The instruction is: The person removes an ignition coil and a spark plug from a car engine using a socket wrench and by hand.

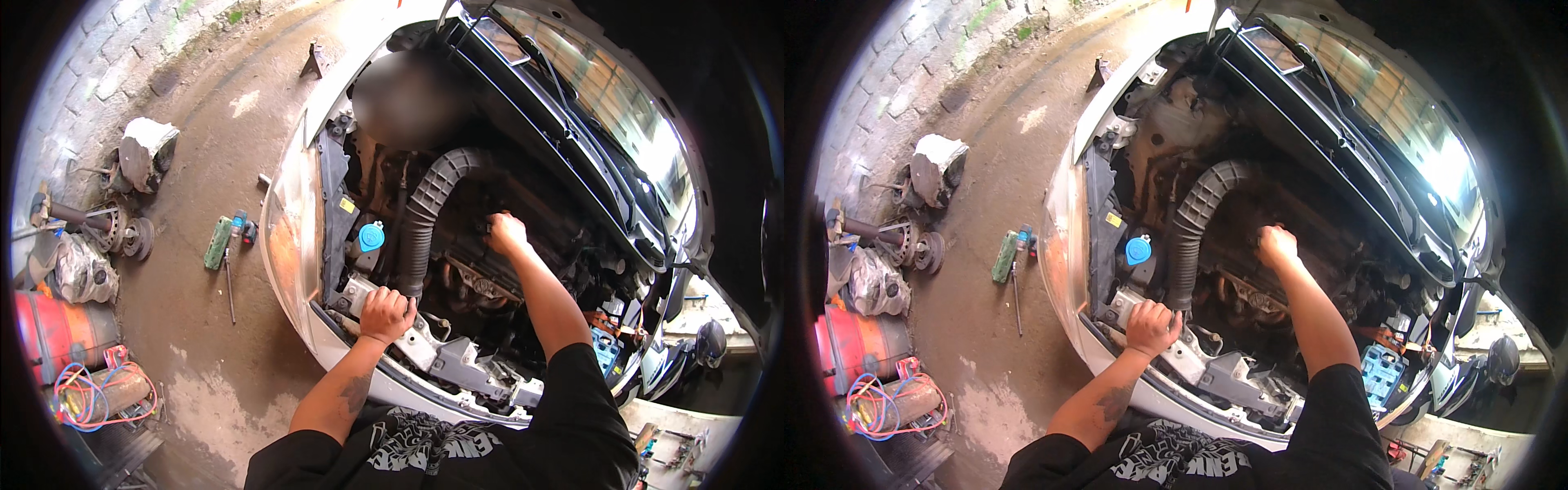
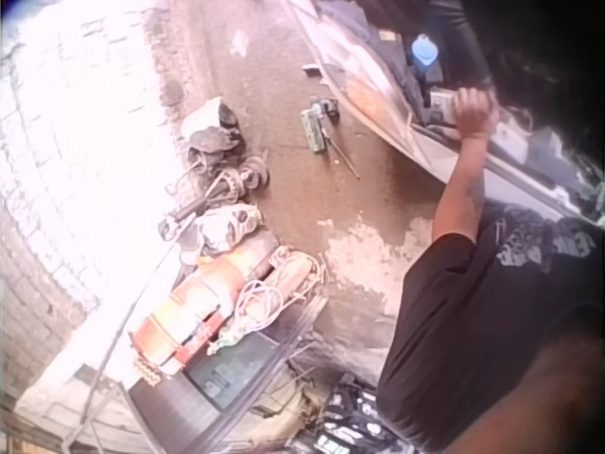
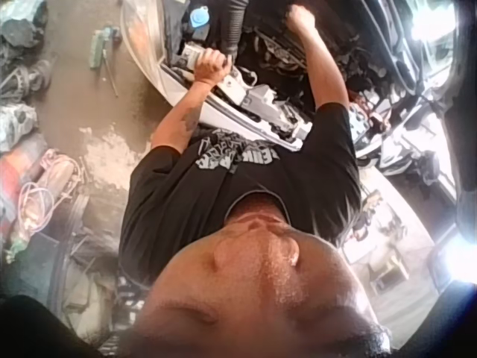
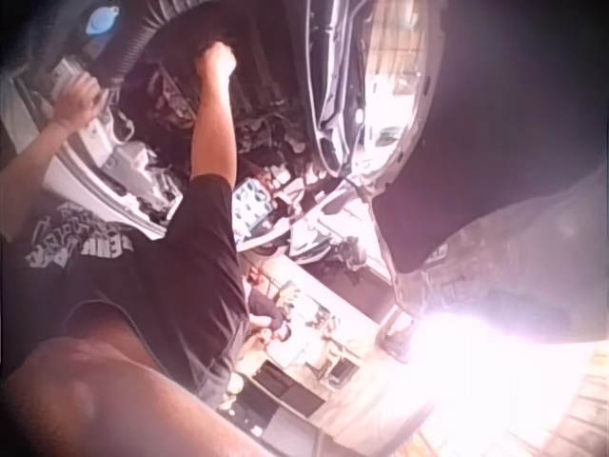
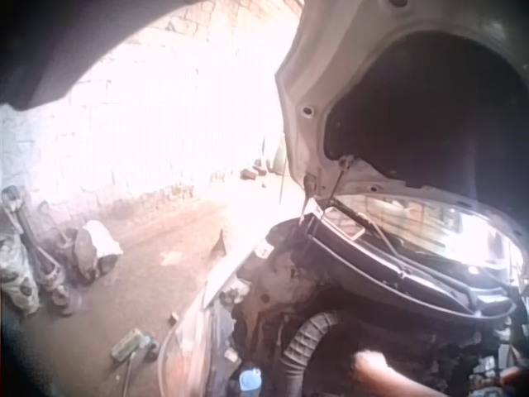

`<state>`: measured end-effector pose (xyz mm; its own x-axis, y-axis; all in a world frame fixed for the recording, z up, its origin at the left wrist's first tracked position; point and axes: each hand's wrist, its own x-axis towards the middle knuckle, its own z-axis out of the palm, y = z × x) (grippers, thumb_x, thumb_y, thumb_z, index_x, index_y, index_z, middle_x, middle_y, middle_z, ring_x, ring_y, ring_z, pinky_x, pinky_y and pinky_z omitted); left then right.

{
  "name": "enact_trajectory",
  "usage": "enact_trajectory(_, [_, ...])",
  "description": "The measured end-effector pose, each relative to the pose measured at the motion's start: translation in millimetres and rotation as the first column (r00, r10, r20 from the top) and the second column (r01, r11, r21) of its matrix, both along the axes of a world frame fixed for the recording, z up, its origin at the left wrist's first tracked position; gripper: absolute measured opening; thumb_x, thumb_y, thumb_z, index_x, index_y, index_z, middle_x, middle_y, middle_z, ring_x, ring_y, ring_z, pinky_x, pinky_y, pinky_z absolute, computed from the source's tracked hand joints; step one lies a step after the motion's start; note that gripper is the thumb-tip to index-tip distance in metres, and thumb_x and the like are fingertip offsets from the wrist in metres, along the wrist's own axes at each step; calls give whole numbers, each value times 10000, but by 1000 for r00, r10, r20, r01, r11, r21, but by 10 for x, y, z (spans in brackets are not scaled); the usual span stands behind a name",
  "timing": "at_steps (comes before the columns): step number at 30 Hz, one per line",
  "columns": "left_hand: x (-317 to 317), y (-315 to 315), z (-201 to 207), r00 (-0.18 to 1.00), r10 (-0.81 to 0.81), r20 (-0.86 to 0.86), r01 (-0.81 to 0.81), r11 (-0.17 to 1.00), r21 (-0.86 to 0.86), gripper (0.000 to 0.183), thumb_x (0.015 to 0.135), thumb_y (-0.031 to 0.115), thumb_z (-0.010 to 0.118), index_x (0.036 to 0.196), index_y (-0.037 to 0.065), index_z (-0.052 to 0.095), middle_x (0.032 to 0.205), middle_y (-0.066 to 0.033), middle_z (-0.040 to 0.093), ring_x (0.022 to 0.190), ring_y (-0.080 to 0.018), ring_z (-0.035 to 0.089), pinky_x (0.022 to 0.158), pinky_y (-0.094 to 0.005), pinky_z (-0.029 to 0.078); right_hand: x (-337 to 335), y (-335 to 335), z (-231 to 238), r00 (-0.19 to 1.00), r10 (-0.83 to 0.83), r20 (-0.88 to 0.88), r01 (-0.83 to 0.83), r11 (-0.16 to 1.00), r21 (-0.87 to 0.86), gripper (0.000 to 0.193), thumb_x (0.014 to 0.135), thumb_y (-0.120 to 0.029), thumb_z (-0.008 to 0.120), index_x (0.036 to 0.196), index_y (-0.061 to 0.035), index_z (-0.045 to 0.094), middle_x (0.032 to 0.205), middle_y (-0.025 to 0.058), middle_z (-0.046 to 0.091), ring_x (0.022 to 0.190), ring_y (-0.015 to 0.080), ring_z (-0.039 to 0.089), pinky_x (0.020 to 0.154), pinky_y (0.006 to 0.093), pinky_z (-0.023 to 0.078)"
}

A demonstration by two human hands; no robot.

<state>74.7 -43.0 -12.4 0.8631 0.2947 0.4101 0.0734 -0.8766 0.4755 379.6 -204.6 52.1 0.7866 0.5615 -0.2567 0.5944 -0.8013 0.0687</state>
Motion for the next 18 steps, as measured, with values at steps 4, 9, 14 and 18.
enact_trajectory(4, [43,-35,55,1000,-25,2,25,999,-30,301,842,268,728,640,118,564,717,-42,566,768,-261,583,736,-408,463,42,-187,-312,998,-48,42,46,998,40,314,760,-291,818,1020,-130,750,1052,167,737,980,361,720,867,466,579])
enact_trajectory(9, [18,-3,1,1000,-29,11,29,1000,-7,295,850,282,721,659,126,557,717,-47,554,762,-262,575,713,-410,460,-13,-15,499,996,-87,-32,89,994,62,492,747,-345,851,1182,-145,736,1073,148,745,1020,351,710,894,451,567])
enact_trajectory(14, [-10,9,-2,1000,-23,-4,23,1000,-15,296,839,278,728,648,124,563,702,-47,554,742,-264,576,710,-414,457,-77,-320,1261,974,-188,-125,218,929,299,486,746,-371,837,1164,-141,744,1058,150,753,1005,335,718,887,417,560])
enact_trajectory(18, [10,-39,-18,1000,-24,9,24,1000,-18,306,822,292,742,632,121,574,699,-46,574,735,-272,587,709,-428,449,-465,-860,1458,932,-267,-244,362,673,645,404,827,-305,794,1109,-23,726,962,105,752,903,244,715,807,373,551])
